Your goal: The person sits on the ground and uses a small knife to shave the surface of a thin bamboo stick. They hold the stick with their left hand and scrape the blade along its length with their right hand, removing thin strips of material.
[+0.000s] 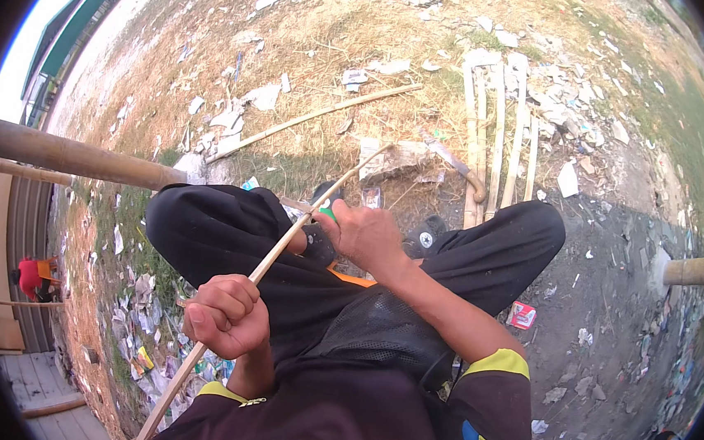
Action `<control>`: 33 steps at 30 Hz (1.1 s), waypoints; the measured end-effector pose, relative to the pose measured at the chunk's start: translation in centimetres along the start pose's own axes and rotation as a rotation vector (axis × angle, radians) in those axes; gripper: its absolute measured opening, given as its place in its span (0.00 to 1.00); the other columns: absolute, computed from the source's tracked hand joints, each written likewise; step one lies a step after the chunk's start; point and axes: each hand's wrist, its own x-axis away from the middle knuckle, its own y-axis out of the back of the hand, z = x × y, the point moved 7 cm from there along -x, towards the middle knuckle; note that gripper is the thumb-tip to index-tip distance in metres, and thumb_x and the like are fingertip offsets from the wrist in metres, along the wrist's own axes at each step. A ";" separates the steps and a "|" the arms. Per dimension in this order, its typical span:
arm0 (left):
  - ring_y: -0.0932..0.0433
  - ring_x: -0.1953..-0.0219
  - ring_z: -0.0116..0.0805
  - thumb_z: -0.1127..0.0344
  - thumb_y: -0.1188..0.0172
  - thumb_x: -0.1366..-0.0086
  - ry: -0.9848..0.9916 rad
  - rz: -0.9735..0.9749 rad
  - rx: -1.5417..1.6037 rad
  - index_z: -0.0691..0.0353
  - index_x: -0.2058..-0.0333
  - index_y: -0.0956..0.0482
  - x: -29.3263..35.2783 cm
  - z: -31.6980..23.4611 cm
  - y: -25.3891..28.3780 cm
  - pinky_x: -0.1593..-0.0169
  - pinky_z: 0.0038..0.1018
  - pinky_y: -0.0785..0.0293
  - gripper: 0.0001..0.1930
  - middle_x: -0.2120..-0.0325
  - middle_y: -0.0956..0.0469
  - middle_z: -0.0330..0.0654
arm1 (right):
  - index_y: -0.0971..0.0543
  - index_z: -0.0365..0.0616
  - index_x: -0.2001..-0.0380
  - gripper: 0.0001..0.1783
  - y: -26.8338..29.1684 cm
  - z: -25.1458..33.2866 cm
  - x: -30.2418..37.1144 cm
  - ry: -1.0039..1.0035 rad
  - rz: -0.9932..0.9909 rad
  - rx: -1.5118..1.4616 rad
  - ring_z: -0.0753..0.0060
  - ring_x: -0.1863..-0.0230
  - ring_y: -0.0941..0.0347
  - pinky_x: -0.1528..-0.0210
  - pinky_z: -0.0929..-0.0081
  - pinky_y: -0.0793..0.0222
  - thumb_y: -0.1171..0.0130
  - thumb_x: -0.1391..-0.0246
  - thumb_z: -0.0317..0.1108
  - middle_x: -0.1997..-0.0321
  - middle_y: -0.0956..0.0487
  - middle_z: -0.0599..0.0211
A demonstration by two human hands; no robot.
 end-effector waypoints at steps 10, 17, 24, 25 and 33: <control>0.49 0.95 0.22 0.73 0.59 0.36 -0.015 -0.048 0.019 0.57 0.89 0.53 -0.4 -0.1 0.3 0.92 0.21 0.48 0.22 0.95 0.43 0.37 | 0.28 0.40 0.78 0.26 3.7 -2.7 1.1 -0.219 0.015 -0.229 0.41 0.79 0.28 0.75 0.53 0.34 0.57 0.35 0.51 0.85 0.29 0.47; 0.54 0.92 0.19 0.65 0.61 0.30 0.056 0.000 -0.008 0.54 0.86 0.48 -1.4 0.5 -0.9 0.89 0.20 0.57 0.22 0.93 0.47 0.33 | 0.28 0.41 0.77 0.24 -0.6 -2.3 0.1 -0.141 0.044 -0.274 0.42 0.81 0.29 0.78 0.53 0.34 0.56 0.36 0.50 0.86 0.29 0.48; 0.56 0.91 0.19 0.62 0.63 0.28 0.092 -0.020 -0.025 0.52 0.85 0.50 -1.8 1.3 0.4 0.86 0.20 0.59 0.22 0.92 0.48 0.32 | 0.25 0.43 0.76 0.27 -2.0 -5.6 -3.2 -0.269 0.079 0.045 0.42 0.78 0.25 0.75 0.51 0.28 0.58 0.37 0.54 0.84 0.26 0.46; 0.56 0.91 0.19 0.62 0.63 0.28 0.097 -0.018 -0.008 0.52 0.85 0.50 -2.0 1.4 0.4 0.86 0.21 0.59 0.22 0.92 0.48 0.32 | 0.24 0.43 0.76 0.28 -2.5 -6.3 -3.1 -0.274 0.063 0.047 0.42 0.78 0.25 0.75 0.51 0.28 0.58 0.36 0.55 0.84 0.26 0.46; 0.57 0.91 0.19 0.62 0.63 0.28 0.135 -0.081 0.030 0.52 0.86 0.51 -2.6 1.7 1.3 0.86 0.21 0.58 0.23 0.92 0.49 0.32 | 0.21 0.40 0.78 0.32 -4.0 -7.3 -4.0 -0.202 0.057 0.122 0.48 0.77 0.22 0.74 0.56 0.26 0.60 0.36 0.56 0.81 0.22 0.49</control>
